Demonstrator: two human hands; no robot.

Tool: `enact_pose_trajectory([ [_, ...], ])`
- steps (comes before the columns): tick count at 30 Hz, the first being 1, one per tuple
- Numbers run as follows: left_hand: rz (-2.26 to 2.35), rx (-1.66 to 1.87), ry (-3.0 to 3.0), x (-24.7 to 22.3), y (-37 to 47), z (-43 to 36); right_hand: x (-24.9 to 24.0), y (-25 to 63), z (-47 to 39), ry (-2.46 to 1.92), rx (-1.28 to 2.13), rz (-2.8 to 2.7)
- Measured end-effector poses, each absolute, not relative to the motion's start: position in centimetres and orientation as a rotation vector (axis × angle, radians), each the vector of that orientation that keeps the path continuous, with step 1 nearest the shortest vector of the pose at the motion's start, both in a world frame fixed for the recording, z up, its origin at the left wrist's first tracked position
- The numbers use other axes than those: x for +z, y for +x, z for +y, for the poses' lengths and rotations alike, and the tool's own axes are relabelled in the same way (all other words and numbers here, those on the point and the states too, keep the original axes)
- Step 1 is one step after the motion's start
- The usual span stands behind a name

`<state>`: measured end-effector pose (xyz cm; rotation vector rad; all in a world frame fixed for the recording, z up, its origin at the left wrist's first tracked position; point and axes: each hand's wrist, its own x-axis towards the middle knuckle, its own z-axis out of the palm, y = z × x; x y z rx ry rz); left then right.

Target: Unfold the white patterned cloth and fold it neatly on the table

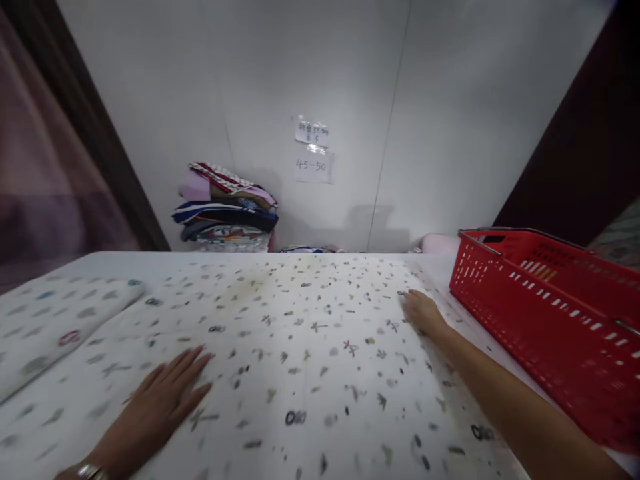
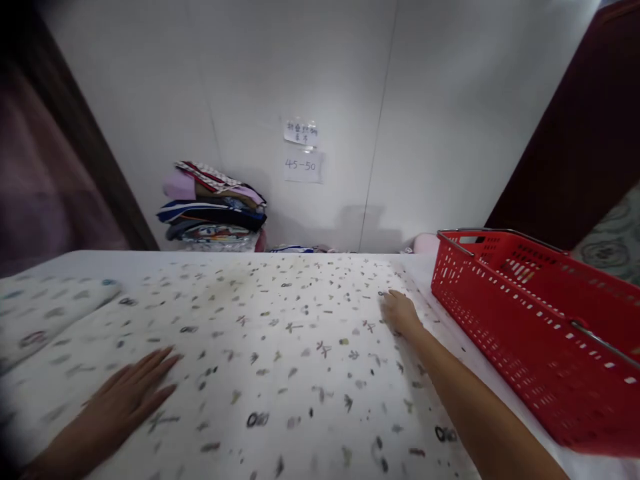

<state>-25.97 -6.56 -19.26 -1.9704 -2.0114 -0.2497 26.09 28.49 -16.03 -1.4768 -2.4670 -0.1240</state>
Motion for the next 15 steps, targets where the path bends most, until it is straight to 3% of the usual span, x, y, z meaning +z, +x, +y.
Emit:
enact_pose_trajectory([
  [5,-2.387,-0.165,-1.967,-16.0,-24.3,-5.6,-16.3,29.3,20.7,-1.389,0.007,-2.506],
  [9,-2.568,-0.472,-1.923,-12.9,-22.5,-6.2,-16.0,33.4,13.5,-1.306,0.133,-2.426],
  [12,-2.346,-0.687,-2.079,-11.0,-19.1,-9.1,-15.6,35.1,7.5,-1.230,0.269,-2.382],
  [15,-1.946,-0.686,-2.435,-10.4,-14.8,-13.4,-15.1,34.6,2.1,-1.127,0.365,-2.406],
])
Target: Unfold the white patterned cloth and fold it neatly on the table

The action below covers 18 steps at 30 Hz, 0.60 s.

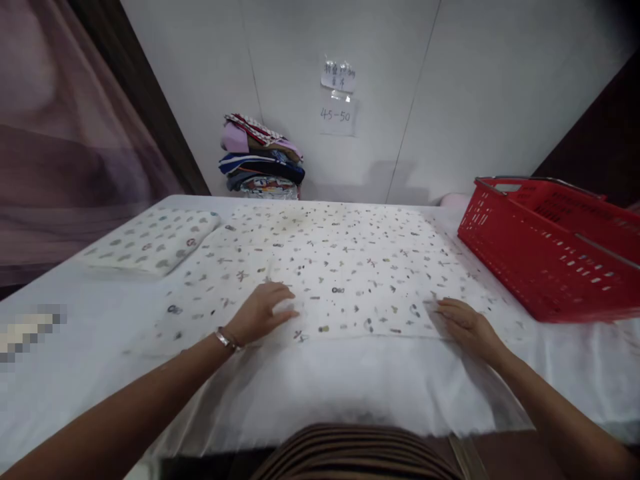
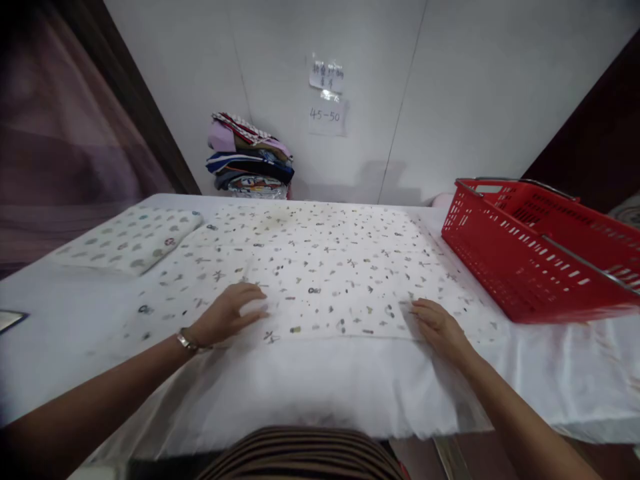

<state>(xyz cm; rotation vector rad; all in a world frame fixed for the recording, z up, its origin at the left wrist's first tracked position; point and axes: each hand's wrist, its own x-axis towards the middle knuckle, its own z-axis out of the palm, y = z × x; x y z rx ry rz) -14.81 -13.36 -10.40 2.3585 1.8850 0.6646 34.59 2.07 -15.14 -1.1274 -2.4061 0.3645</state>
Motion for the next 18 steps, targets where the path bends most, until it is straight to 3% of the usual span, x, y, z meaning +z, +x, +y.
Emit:
enact_pose_trajectory([
  [6,1.799,0.494,2.527,-12.3,-12.0,-18.7,-14.6,31.6,-2.5,-1.028,0.376,-2.549],
  [18,1.913,0.480,2.555,-13.3,-12.1,-19.5,-12.1,30.8,-1.8,-1.335,0.415,-2.472],
])
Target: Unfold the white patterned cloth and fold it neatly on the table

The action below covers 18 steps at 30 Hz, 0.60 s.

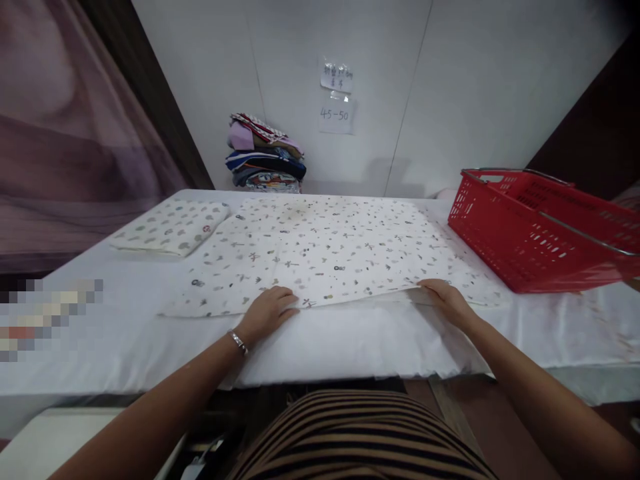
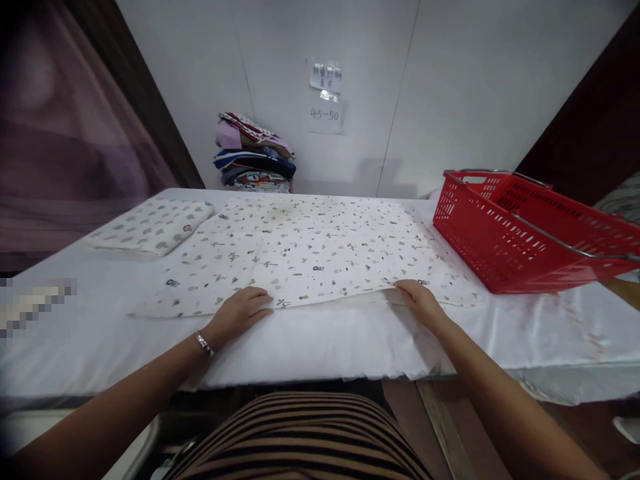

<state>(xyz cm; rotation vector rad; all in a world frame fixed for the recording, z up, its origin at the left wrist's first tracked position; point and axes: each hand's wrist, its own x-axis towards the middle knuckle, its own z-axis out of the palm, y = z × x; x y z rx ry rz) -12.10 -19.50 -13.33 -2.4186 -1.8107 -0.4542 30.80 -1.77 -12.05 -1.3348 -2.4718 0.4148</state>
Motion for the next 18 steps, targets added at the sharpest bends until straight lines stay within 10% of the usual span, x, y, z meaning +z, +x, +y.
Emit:
enact_pose_trajectory([
  [18,-1.743,-0.288,-2.383,-11.1,-15.1,-17.2,-13.4,35.1,3.4,-1.214,-0.141,-2.659],
])
